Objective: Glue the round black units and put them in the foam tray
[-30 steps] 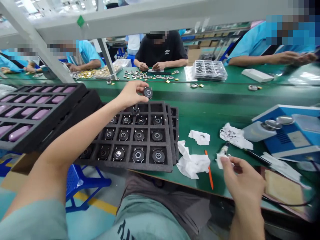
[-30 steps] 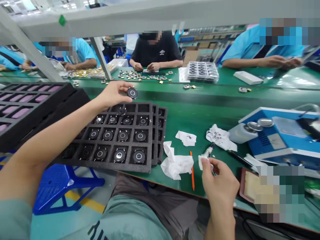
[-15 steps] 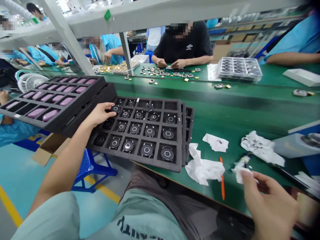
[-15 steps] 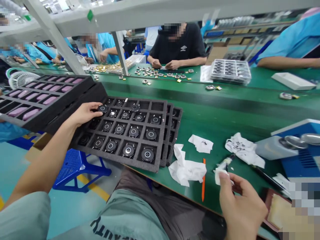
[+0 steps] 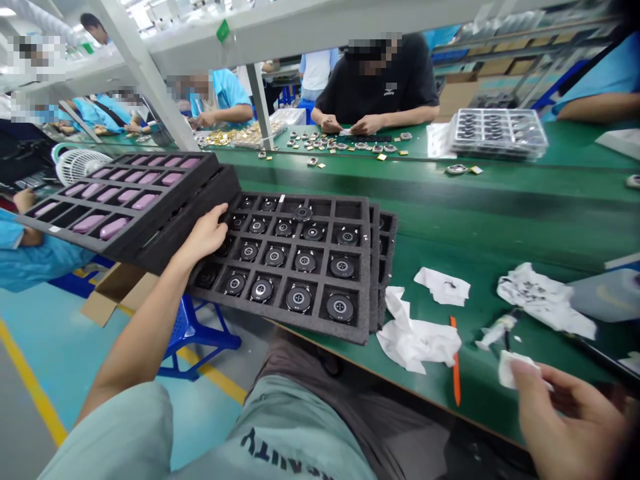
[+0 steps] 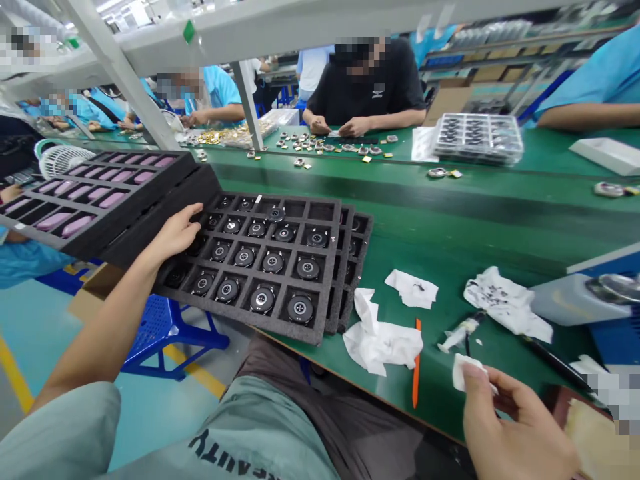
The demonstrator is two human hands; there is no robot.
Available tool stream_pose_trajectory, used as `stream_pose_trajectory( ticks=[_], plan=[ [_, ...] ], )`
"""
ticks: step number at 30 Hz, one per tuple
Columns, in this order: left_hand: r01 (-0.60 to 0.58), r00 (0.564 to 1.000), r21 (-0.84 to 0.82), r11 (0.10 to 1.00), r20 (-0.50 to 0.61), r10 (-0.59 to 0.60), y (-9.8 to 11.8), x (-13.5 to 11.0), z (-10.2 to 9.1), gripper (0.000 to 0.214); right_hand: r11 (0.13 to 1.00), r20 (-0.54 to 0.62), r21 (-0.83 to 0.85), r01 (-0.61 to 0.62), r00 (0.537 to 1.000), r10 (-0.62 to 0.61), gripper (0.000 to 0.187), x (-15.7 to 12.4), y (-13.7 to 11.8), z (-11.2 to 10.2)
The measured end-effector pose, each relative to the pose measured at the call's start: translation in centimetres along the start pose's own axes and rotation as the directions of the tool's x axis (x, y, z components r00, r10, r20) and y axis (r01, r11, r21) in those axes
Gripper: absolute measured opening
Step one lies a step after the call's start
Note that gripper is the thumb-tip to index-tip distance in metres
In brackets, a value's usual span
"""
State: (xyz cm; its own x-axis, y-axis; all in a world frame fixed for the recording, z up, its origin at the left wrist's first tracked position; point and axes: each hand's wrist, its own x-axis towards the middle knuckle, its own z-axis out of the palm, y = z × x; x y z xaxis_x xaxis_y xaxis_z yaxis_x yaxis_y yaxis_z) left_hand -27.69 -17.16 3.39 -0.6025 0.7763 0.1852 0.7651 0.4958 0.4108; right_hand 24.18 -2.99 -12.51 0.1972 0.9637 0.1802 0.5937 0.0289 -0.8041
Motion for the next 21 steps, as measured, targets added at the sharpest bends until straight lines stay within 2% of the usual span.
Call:
stream_pose_trajectory(
  ticks=[3, 5, 8, 10, 11, 14, 16, 18, 21],
  plan=[
    [-0.090, 0.996, -0.013, 0.996, 0.004, 0.091, 2.8, 1.0, 0.3, 0.067, 0.997, -0.021, -0.046, -0.068, 0.998, 0.067, 0.027, 0.0, -1.4, 0.0],
    [-0.186, 0.977, -0.034, 0.982, 0.099, 0.188, 5.3, 2.8, 1.0, 0.071, 0.996, 0.017, -0.042, -0.080, 0.997, 0.081, 0.024, 0.0, -3.1, -0.3],
    [-0.295, 0.912, -0.085, 0.952, 0.272, 0.307, 8.7, 6.1, 2.5, 0.079, 0.996, 0.021, 0.013, -0.094, 0.995, 0.093, 0.019, 0.1, -4.7, -0.8],
    [-0.349, 0.860, -0.122, 0.929, 0.352, 0.369, 10.1, 8.0, 3.4, 0.081, 0.992, 0.037, 0.080, -0.095, 0.995, 0.093, 0.022, 0.2, -4.6, -1.1],
    [-0.366, 0.839, -0.133, 0.921, 0.380, 0.389, 10.5, 8.8, 3.8, 0.081, 0.987, 0.057, 0.128, -0.100, 0.994, 0.093, 0.026, 0.3, -4.3, -1.1],
    [-0.345, 0.854, -0.089, 0.934, 0.384, 0.352, 10.5, 10.9, 4.6, 0.077, 0.966, 0.049, 0.236, -0.103, 0.994, 0.094, 0.040, 1.1, -2.8, -0.6],
    [-0.365, 0.843, -0.092, 0.926, 0.390, 0.371, 10.0, 12.1, 4.9, 0.077, 0.960, 0.079, 0.265, -0.095, 0.994, 0.077, 0.042, 2.2, -2.2, 0.2],
    [-0.366, 0.852, -0.075, 0.927, 0.374, 0.367, 9.6, 12.7, 5.0, 0.079, 0.962, 0.100, 0.263, -0.072, 0.994, 0.047, 0.042, 3.4, -2.3, 1.2],
    [-0.386, 0.843, -0.072, 0.920, 0.378, 0.384, 9.4, 12.7, 4.8, 0.089, 0.973, 0.159, 0.232, 0.000, 0.987, -0.038, 0.037, 5.2, -4.0, 3.2]
  ],
)
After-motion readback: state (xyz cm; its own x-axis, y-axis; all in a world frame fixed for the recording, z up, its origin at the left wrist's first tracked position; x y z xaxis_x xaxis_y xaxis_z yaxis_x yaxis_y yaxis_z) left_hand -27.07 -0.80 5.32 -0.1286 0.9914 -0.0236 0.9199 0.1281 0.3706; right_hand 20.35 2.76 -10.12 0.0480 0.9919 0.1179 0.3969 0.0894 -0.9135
